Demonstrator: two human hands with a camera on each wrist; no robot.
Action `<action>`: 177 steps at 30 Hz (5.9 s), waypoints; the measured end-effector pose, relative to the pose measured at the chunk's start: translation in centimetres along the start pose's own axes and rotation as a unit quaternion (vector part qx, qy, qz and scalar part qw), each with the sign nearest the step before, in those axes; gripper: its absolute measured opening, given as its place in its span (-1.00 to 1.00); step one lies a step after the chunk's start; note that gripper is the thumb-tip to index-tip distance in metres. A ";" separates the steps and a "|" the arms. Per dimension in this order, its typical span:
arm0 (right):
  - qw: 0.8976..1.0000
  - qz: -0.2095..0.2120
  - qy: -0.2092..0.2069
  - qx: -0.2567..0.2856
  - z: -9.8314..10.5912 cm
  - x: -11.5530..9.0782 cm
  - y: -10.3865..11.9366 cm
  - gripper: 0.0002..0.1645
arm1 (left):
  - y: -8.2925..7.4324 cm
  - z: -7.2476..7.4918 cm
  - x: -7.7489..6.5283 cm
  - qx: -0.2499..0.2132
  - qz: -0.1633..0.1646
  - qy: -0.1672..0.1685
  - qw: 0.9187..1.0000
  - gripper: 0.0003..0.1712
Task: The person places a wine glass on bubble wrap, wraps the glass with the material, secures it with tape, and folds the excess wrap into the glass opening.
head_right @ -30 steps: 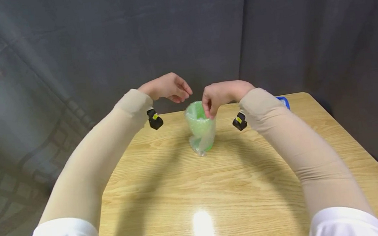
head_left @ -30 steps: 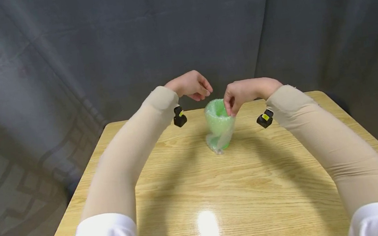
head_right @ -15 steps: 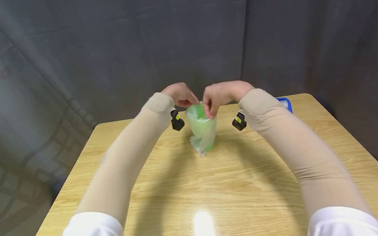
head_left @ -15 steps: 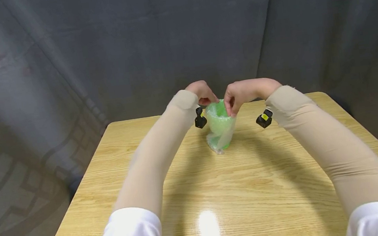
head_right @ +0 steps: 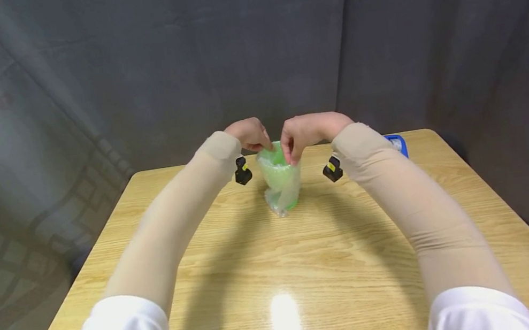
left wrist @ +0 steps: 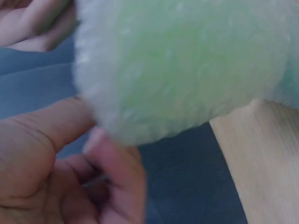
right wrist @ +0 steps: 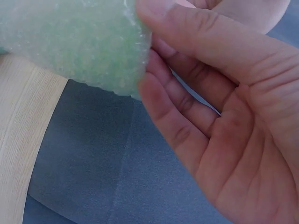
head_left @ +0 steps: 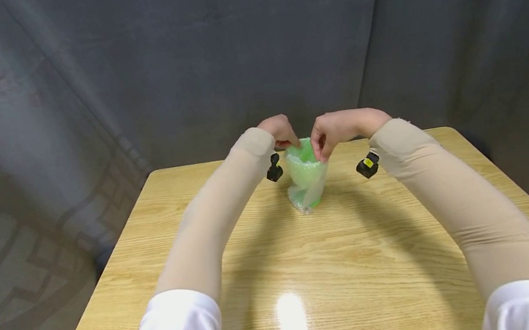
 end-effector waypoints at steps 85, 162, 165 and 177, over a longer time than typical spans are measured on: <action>1.000 0.009 0.013 0.002 0.0 0.1 0.2 -0.83 | -0.8 -3.4 -6.9 0.265 -0.364 -0.119 0.885 -0.74; 1.000 0.008 0.018 -0.005 0.1 0.1 0.3 -0.94 | 0.3 -1.1 -1.5 0.058 -0.063 -0.091 0.992 -0.55; 1.000 0.007 0.014 -0.003 0.1 0.1 0.4 -0.93 | 0.2 -1.2 -1.2 0.067 -0.082 -0.100 0.989 -0.65; 1.000 -0.004 0.011 -0.022 0.3 0.3 0.4 -0.95 | 0.4 -1.0 -0.9 0.073 -0.075 -0.104 0.989 -0.54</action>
Point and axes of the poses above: each hand's wrist, its own x-axis towards the middle knuckle, its own z-axis out of the back of the hand, y = z × x, the point moved 5 cm from there along x, towards the middle knuckle, and after that the axes turned 8 degrees about z, right-handed, at the moved point
